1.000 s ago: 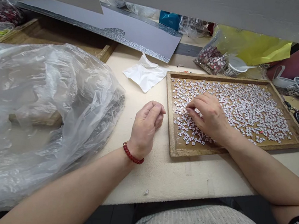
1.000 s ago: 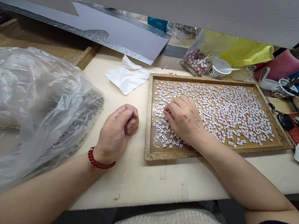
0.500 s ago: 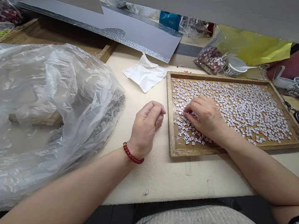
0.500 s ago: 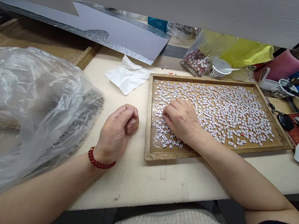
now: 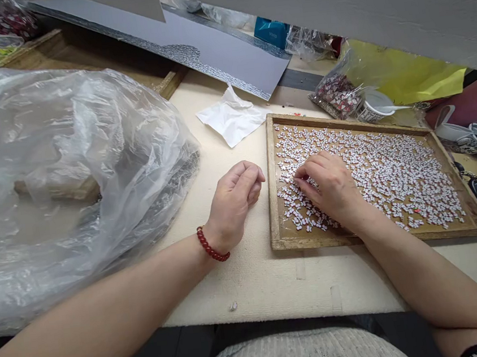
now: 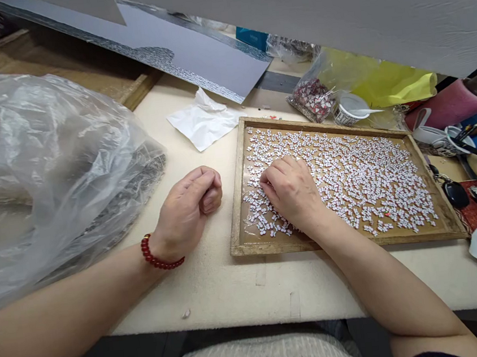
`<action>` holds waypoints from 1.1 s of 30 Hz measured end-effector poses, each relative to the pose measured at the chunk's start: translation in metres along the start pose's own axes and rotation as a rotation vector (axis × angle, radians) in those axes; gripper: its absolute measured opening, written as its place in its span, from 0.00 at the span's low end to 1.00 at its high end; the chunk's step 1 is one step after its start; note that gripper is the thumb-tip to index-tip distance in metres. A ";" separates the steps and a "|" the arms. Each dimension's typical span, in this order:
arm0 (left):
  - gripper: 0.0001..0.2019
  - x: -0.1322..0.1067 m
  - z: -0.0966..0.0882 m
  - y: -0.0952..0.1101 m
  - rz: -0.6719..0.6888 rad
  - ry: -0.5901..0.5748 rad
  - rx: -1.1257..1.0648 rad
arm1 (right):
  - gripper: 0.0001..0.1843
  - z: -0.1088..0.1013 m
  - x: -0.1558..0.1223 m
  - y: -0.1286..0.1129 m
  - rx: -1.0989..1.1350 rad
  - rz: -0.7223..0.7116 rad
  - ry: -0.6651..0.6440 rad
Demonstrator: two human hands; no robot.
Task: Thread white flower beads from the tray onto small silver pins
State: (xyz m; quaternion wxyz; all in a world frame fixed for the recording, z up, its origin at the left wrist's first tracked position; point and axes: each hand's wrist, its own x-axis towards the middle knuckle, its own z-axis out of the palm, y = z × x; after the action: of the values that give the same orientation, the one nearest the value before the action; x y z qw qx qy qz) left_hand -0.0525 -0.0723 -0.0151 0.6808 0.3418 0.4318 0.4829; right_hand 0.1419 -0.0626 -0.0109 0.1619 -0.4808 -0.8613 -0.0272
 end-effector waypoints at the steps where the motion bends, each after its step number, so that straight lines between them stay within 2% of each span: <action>1: 0.10 0.000 0.000 0.000 0.005 -0.002 0.005 | 0.05 -0.001 0.000 -0.001 0.017 -0.007 0.019; 4: 0.11 -0.003 -0.001 0.001 0.076 -0.039 0.085 | 0.04 -0.012 -0.002 -0.009 0.041 -0.062 0.189; 7: 0.10 -0.012 0.002 0.002 0.122 -0.159 0.187 | 0.05 -0.029 -0.008 -0.024 -0.050 -0.176 0.437; 10: 0.11 -0.024 0.006 0.001 -0.064 -0.299 0.107 | 0.05 -0.041 -0.017 -0.038 -0.156 -0.286 0.538; 14: 0.10 -0.034 0.010 -0.001 -0.244 -0.319 -0.080 | 0.01 -0.037 -0.020 -0.042 -0.229 -0.340 0.511; 22: 0.09 -0.034 0.013 0.002 -0.354 -0.202 -0.277 | 0.07 -0.028 -0.018 -0.040 -0.253 -0.395 0.533; 24: 0.09 -0.032 0.012 0.001 -0.374 -0.194 -0.290 | 0.08 -0.029 -0.017 -0.044 -0.250 -0.374 0.474; 27: 0.08 -0.029 0.011 0.000 -0.344 -0.187 -0.295 | 0.09 -0.034 -0.014 -0.043 -0.212 -0.370 0.301; 30: 0.08 -0.025 0.010 0.003 -0.316 -0.178 -0.238 | 0.09 -0.046 -0.011 -0.022 -0.190 -0.356 0.223; 32: 0.08 -0.022 0.009 0.006 -0.272 -0.149 -0.180 | 0.08 -0.060 -0.009 0.012 -0.222 -0.199 0.303; 33: 0.09 -0.020 0.008 0.007 -0.235 -0.126 -0.153 | 0.09 -0.068 -0.007 0.033 -0.236 -0.072 0.300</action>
State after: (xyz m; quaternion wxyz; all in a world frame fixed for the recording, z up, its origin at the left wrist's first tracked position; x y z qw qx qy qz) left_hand -0.0504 -0.0898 -0.0005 0.7825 0.2657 0.3871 0.4089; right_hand 0.1904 -0.0644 0.0477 0.2299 -0.4559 -0.8349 -0.2052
